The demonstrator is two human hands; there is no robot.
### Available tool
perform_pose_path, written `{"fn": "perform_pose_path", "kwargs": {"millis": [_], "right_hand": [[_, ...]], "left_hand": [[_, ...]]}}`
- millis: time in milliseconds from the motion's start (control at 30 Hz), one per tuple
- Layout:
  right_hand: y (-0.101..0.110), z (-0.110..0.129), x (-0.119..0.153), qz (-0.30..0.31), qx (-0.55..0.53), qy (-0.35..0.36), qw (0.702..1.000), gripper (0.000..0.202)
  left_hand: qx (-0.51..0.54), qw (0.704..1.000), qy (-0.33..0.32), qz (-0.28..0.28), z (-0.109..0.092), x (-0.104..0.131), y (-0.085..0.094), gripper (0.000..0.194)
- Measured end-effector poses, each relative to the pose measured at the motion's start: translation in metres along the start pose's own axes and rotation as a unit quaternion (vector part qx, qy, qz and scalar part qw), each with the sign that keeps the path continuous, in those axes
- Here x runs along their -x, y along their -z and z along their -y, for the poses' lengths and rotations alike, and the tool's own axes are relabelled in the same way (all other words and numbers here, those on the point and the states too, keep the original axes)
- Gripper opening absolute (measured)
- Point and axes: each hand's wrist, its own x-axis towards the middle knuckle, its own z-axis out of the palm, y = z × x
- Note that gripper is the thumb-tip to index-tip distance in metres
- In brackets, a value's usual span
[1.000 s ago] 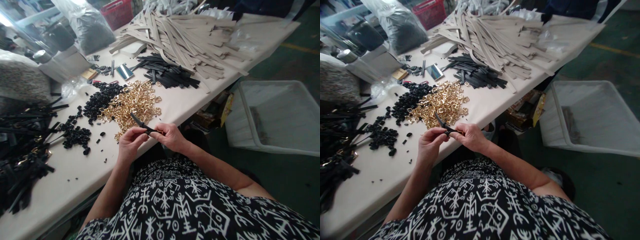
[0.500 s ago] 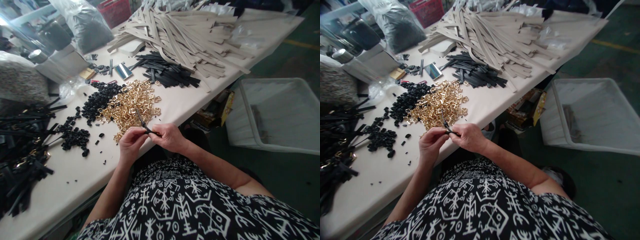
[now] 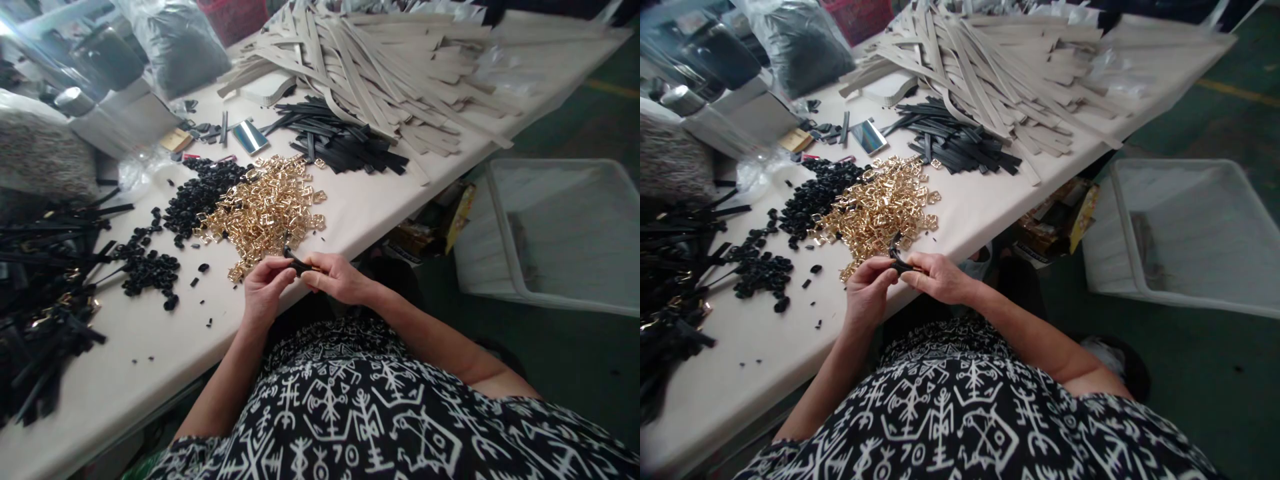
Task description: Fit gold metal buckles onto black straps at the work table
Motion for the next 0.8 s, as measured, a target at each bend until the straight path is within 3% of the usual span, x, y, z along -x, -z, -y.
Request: {"fn": "perform_pose_path", "kwargs": {"millis": [67, 233, 433, 533, 667, 800], "right_hand": [[0.002, 0.002, 0.003, 0.015, 0.034, -0.011, 0.999, 0.016], [-0.008, 0.002, 0.005, -0.052, 0.097, -0.016, 0.994, 0.019], [-0.016, 0.0, 0.004, -0.051, 0.062, 0.001, 0.997, 0.016], [-0.015, 0.0, 0.004, -0.049, 0.014, -0.007, 0.999, 0.017], [-0.014, 0.0, 0.003, 0.001, -0.012, 0.005, 1.0, 0.019], [-0.013, 0.003, -0.001, -0.031, -0.014, -0.038, 0.999, 0.036]], "left_hand": [[-0.004, 1.0, 0.0, -0.013, 0.001, 0.002, 0.002, 0.017], [-0.014, 1.0, -0.011, -0.01, 0.008, 0.009, -0.002, 0.018], [-0.109, 0.992, -0.063, 0.013, 0.001, 0.013, -0.002, 0.016], [-0.12, 0.991, -0.038, 0.041, -0.007, 0.013, 0.003, 0.016], [-0.086, 0.996, -0.001, -0.016, -0.011, 0.013, 0.003, 0.013], [-0.07, 0.996, 0.037, -0.032, -0.014, 0.016, -0.006, 0.024]]}}
